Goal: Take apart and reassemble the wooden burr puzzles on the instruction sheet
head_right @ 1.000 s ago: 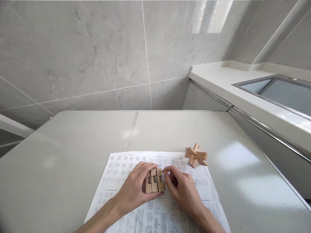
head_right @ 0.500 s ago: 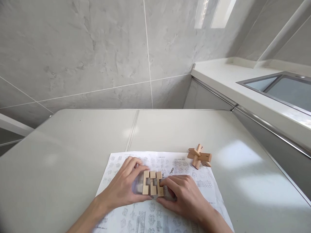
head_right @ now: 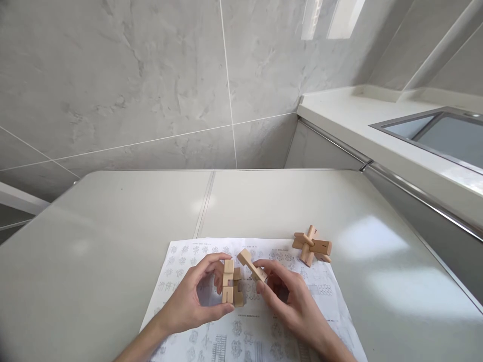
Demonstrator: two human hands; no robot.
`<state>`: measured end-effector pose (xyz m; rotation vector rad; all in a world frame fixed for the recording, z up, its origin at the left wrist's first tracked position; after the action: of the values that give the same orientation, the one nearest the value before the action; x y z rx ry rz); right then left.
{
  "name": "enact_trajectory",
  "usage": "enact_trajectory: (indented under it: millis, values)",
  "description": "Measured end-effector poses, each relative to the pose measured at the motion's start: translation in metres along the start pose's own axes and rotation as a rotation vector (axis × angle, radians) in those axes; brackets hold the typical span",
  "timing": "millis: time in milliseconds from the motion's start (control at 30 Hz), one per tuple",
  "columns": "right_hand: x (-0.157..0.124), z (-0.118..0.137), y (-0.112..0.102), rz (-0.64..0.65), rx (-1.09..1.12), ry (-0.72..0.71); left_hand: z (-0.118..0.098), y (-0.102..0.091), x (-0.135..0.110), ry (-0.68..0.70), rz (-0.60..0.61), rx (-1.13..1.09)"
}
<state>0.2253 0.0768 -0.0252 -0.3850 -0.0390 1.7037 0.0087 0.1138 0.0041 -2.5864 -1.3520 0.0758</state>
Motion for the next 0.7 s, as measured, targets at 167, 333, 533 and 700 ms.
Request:
enact_trajectory:
  millis: [167, 333, 533, 700]
  values:
    - [0.003, -0.010, 0.006, 0.117, 0.183, 0.118, 0.007, 0.003, 0.000, -0.057, -0.002, 0.028]
    - [0.001, -0.006, 0.007, 0.103, 0.065, 0.027, 0.006, 0.005, 0.001, -0.081, 0.013, 0.034]
    - [-0.005, 0.003, 0.011, 0.023, -0.111, -0.095, 0.006, 0.005, 0.000, -0.103, 0.026, 0.044]
    - [-0.006, 0.004, 0.013, -0.002, -0.140, -0.144, 0.008, 0.009, -0.002, -0.099, 0.071, 0.004]
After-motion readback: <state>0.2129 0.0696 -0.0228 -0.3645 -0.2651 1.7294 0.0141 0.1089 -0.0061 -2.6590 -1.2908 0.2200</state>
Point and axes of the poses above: each hand's wrist, its own x-axis towards the middle knuckle, its own y-axis out of the palm, z = x × y, the point moved 6 cm from there along x, towards the middle knuckle, and after that the axes turned 11 degrees about y, right-handed, at the moved point
